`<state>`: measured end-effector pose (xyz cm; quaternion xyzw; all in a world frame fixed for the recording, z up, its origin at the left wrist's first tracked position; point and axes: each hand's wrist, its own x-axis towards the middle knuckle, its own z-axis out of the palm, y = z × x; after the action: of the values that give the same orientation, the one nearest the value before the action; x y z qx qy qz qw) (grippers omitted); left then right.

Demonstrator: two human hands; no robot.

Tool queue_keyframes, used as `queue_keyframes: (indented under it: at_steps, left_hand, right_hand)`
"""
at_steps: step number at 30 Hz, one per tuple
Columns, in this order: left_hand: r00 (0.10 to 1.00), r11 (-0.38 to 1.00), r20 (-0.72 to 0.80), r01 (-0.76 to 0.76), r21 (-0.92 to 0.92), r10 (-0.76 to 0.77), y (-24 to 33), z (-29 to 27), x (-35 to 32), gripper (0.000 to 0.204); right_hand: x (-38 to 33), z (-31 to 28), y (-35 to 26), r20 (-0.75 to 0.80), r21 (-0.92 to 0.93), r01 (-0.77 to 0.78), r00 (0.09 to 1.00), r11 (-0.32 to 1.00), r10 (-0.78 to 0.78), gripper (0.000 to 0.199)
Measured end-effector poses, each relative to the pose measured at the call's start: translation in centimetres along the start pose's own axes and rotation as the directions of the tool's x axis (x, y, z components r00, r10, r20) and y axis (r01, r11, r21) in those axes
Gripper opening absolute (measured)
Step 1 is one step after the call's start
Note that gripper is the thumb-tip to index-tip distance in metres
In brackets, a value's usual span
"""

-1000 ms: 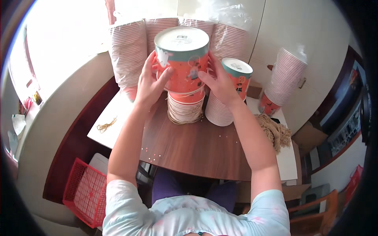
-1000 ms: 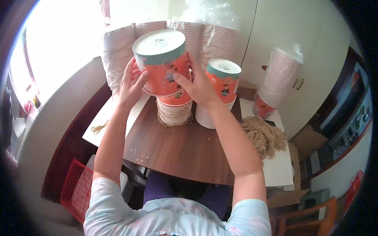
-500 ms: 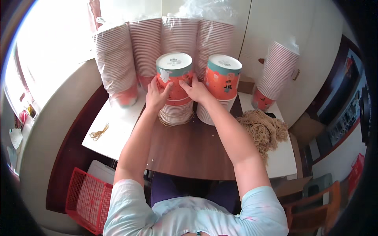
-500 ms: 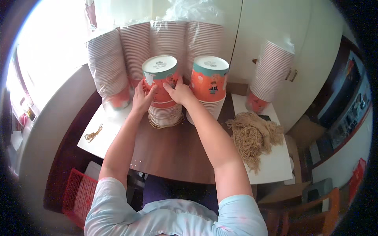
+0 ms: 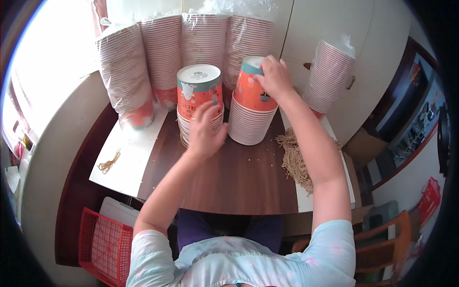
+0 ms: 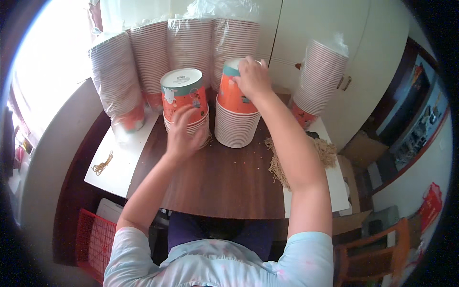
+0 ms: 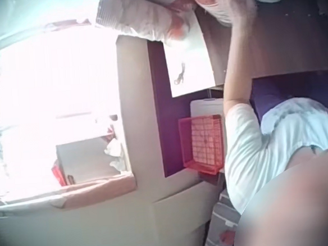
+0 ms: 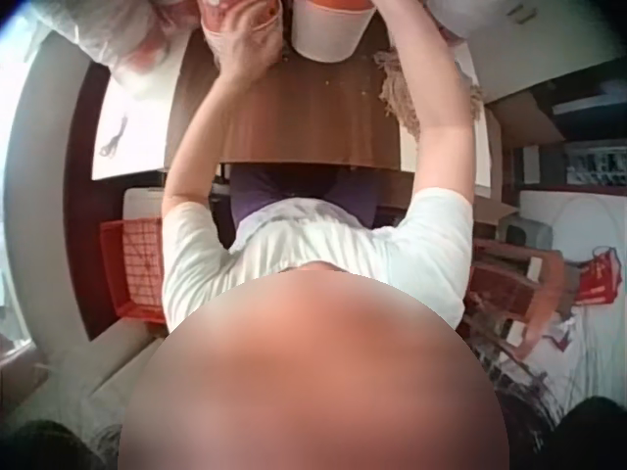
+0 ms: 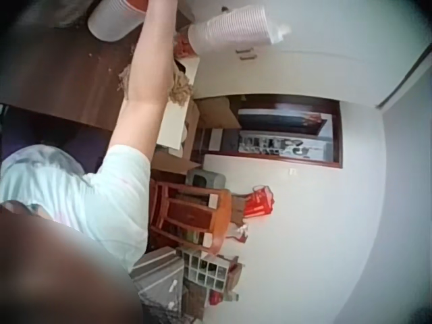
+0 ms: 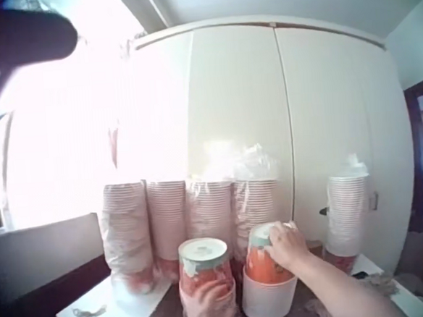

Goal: Tying individual lengths of string to paper cups as part of a manufacturing or packaging process.

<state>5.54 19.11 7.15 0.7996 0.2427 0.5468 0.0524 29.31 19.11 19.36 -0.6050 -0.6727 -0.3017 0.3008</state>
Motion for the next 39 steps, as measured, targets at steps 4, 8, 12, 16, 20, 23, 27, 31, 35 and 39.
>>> queue_keyframes:
  at_steps: [4,8,12,16,20,23,27,31,35,39]
  left_hand:
    - [0.979,0.960,0.057,0.202,-0.192,-0.194,2.7,5.0,1.2,0.083]
    - [0.941,0.924,0.156,0.326,-0.199,-0.299,3.6,9.1,4.1,0.095]
    - [0.903,0.888,0.375,0.335,-0.314,-0.209,-2.2,9.2,3.1,0.082]
    - [0.815,0.375,0.299,0.511,-0.774,-0.496,2.9,3.1,2.2,0.048]
    - [0.790,0.529,0.445,0.613,-0.587,-0.421,6.7,-1.7,-1.1,0.045]
    - [0.659,0.425,0.592,0.752,-0.503,-0.465,3.8,-4.4,-3.9,0.045]
    - [0.571,0.544,0.608,0.799,-0.256,-0.552,3.0,-6.6,-7.0,0.048]
    - [0.578,0.580,0.561,0.790,-0.201,-0.593,4.0,-6.3,-8.5,0.049]
    - [0.632,0.646,0.511,0.742,-0.182,-0.582,4.1,-6.3,-9.6,0.042]
    - [0.754,0.817,0.358,0.576,0.043,-0.550,5.9,-8.7,-7.6,0.047]
  right_hand:
    - [3.4,-0.7,1.7,-0.136,0.125,-0.037,0.989,0.992,0.054,0.031]
    - [6.3,-6.7,1.1,-0.382,0.099,-0.026,0.922,0.995,0.062,0.039]
    - [3.3,-14.9,-2.5,-0.678,0.232,-0.105,0.696,0.967,0.238,0.041]
    - [-9.1,-11.5,-0.7,0.075,0.992,-0.125,0.662,0.012,0.746,0.032]
    - [-24.0,-2.4,-4.9,0.703,0.669,-0.185,0.473,-0.720,0.531,0.031]
    - [-28.1,-3.2,-5.5,0.797,0.573,-0.777,0.451,-0.263,0.403,0.025]
    - [-26.9,-5.2,1.1,0.196,0.167,-0.688,0.725,0.706,0.660,0.016]
    - [-24.9,-5.0,5.7,0.280,-0.123,-0.705,0.650,0.698,0.706,0.022]
    - [-24.7,-3.0,8.3,0.313,0.017,-0.759,0.623,0.651,0.717,0.024]
    - [-20.1,-7.4,9.7,0.190,0.012,-0.654,0.744,0.756,0.641,0.015]
